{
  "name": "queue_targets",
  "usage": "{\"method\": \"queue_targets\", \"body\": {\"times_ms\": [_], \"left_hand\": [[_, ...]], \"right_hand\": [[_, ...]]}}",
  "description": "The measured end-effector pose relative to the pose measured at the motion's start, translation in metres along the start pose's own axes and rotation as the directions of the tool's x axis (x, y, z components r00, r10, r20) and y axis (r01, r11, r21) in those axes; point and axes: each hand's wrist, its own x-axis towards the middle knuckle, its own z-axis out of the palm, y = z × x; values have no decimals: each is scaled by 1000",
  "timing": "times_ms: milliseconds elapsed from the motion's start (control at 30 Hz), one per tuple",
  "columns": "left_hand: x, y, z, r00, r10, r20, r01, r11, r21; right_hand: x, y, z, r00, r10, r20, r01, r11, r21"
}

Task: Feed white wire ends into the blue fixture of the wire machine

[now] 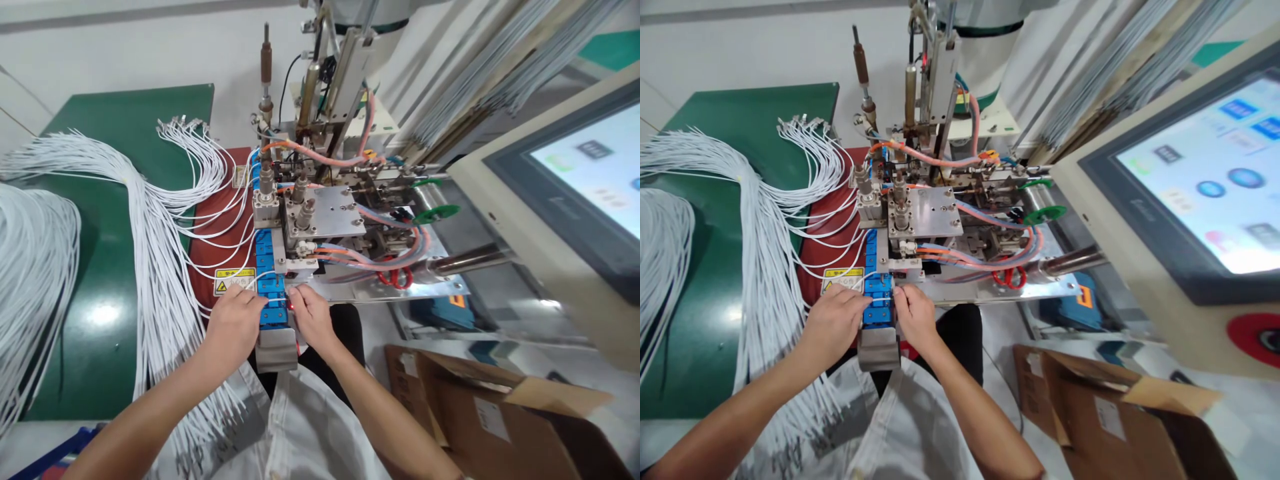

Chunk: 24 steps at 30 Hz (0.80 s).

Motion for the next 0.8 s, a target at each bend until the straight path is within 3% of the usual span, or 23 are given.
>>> {"method": "queue_targets", "body": {"times_ms": [100,200,267,367,500,667,800], "left_hand": [[-4,-4,-1,997,77,-26,-77,997,25],[-15,-9,-11,995,103,-1,-103,994,42],[-27,-12,-24,986,129,107,-130,991,2],[-47,-16,-42,914,186,360,-167,982,-83],[-62,-19,-50,857,120,501,-151,988,22],[-43,-16,-45,846,238,478,-172,969,-177],[-28,-9,-44,914,191,357,-103,962,-251]], "right_hand": [[-1,0,-6,988,97,-117,-82,988,128],[-4,1,-13,973,128,-192,-74,961,266],[-7,2,-17,972,129,-198,-58,942,332],[-9,2,-22,969,153,-193,-62,910,409],[-9,-1,-26,973,155,-172,-67,899,432],[-13,-8,-30,979,145,-141,-74,905,419],[-22,-11,-35,993,85,-76,-42,892,450]]}}
